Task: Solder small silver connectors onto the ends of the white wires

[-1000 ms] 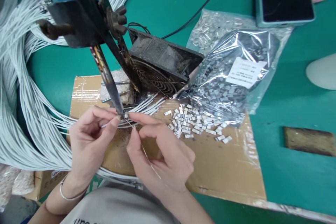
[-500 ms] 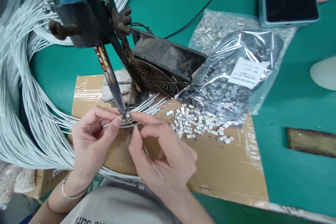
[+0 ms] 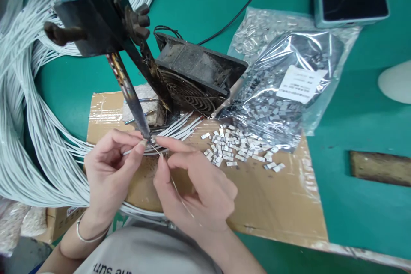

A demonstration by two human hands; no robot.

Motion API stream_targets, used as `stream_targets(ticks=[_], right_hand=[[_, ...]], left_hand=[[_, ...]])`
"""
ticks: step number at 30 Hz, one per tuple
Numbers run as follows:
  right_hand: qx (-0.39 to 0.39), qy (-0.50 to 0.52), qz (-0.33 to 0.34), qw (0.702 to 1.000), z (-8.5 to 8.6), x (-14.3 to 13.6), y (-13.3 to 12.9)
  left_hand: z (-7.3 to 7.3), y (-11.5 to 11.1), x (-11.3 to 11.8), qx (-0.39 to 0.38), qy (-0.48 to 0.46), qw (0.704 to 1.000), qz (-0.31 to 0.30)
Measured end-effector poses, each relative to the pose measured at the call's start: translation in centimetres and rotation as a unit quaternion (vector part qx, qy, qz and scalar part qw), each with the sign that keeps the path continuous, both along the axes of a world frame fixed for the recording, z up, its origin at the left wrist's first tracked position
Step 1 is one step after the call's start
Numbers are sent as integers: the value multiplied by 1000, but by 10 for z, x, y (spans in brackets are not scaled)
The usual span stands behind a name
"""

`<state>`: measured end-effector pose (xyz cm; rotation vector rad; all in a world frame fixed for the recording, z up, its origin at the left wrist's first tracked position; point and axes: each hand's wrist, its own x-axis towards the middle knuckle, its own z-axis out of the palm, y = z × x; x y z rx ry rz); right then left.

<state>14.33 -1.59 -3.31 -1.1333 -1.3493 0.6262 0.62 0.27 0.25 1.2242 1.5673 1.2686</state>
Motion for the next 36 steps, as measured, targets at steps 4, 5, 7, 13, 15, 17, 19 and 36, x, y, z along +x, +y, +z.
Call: stream_targets(ticks=[4,5,7,13,15,17,19,36], right_hand=[[-8,0,0,1000,-1,-1,0],[-7,0,-2,1000,-1,-1,0],[-6,-1,-5,1000,-2,-1,0],[-22,11,-6,1000,-3,-1,0],[-31,15,-6,999,-3,0,-1],[-43,20,-6,999,-3,0,-1],[-59,27,-6,998,-3,0,0],[-75,74,8,994,-4,1,0]], left_hand=[[0,0,0,-3,4,1000,0],[0,0,0,-4,4,1000,1],[-1,0,0,-4,2,1000,1],[-2,0,1,-12,-3,1000,3],[-2,0,0,-15,-4,1000,1],[-2,-1,0,-20,-8,1000,-2],[-2,-2,0,-24,-12,1000,-4],[-5,-5,1,-59,-36,998,3]])
